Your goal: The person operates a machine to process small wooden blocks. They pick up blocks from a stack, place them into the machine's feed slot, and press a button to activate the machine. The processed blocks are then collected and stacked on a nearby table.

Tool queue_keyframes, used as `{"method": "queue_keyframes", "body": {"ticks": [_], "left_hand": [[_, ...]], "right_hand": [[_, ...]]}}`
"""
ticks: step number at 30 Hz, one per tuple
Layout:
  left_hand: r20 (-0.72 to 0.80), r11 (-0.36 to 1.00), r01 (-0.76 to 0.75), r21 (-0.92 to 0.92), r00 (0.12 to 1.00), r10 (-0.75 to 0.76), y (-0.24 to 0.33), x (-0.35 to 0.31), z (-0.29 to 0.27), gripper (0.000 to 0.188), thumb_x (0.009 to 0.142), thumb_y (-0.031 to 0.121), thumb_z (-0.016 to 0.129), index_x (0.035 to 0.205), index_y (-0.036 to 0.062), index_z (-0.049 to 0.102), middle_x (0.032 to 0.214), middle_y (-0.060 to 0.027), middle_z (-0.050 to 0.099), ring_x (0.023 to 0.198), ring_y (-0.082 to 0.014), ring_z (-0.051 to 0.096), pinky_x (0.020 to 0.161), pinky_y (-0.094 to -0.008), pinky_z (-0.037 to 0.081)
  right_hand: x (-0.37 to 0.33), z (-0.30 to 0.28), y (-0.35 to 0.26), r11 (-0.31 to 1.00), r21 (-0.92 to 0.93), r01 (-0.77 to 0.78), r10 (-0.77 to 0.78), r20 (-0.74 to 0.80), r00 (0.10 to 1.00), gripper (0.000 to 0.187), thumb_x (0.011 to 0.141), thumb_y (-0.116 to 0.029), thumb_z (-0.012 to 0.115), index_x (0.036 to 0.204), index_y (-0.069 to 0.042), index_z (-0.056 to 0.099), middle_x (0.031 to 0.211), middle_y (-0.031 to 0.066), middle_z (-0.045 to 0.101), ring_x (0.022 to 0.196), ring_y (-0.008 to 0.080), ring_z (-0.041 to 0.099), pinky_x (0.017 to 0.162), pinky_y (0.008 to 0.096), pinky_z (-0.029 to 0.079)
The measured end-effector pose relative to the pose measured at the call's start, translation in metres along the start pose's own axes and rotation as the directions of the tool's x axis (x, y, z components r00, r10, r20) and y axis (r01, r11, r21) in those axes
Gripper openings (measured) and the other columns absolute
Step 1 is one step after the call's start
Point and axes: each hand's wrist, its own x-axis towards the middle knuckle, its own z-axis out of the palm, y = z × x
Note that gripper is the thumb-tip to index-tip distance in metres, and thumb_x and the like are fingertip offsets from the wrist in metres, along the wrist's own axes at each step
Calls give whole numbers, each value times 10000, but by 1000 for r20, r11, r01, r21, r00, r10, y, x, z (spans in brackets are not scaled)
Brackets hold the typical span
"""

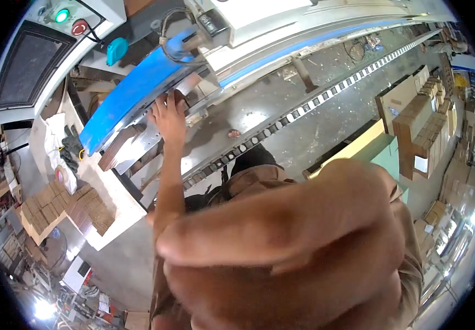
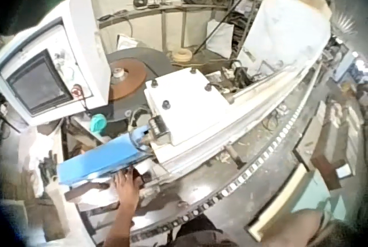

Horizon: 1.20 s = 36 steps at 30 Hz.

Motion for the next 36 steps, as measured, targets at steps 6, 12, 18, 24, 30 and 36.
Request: {"method": "queue_keyframes", "body": {"ticks": [6, 12, 18, 24, 30, 36], "left_hand": [[76, 974, -142, 179, 989, 130, -12, 13, 18, 428, 947, 243, 731, 1375, 236, 725, 1222, -27, 682, 1192, -283, 626, 1123, -524, 442], [-24, 960, -279, 10, 960, 279, -7, 29, 13, 494, 866, 68, 697, 1326, 230, 774, 1396, 66, 725, 1059, -250, 671, 1082, -476, 497], [31, 974, -223, -32, 974, 224, -4, 25, 7, 520, 858, 102, 706, 1356, 238, 768, 1436, 63, 710, 1221, -200, 649, 1152, -505, 450], [319, 978, -172, 120, 939, 126, 29, 25, 19, 699, 881, 81, 616, 1565, 212, 550, 1288, -32, 701, 1170, -267, 646, 1110, -531, 475], [277, 983, -183, -1, 945, 176, 61, 37, 64, 352, 872, 153, 651, 1213, 147, 736, 1213, -59, 711, 1271, -283, 592, 1182, -545, 407], [-95, 989, 29, -148, 995, -43, 56, 33, 61, 287, 846, 157, 717, 1130, 151, 754, 1157, -44, 716, 1163, -289, 615, 1079, -508, 449]], "right_hand": [[-2, -50, 68, 919, -377, -110, 104, -37, 994, 375, 781, -291, 858, 1076, -75, 777, 1200, 122, 721, 1017, 314, 708, 889, 402, 586], [-17, -82, 207, 614, -689, -385, 420, -128, 898, 706, 933, -500, 765, 1445, -37, 616, 1495, 251, 590, 1377, 450, 567, 1132, 508, 493], [-34, -45, 237, 460, -742, -488, 416, -305, 857, 666, 894, -653, 762, 1313, -135, 747, 1503, 117, 646, 1344, 347, 627, 1078, 479, 544], [-30, -53, 231, 468, -737, -487, 507, -227, 831, 720, 915, -655, 757, 1423, -147, 698, 1606, 136, 559, 1426, 374, 567, 1134, 490, 510], [-45, -54, 250, 440, -783, -440, 494, -197, 847, 798, 972, -615, 715, 1532, -60, 595, 1743, 151, 384, 1506, 416, 484, 1190, 507, 455], [-33, -73, 264, 468, -706, -531, 678, -99, 728, 820, 1008, -655, 637, 1595, -92, 524, 1720, 170, 396, 1522, 425, 461, 1180, 525, 460]]}}
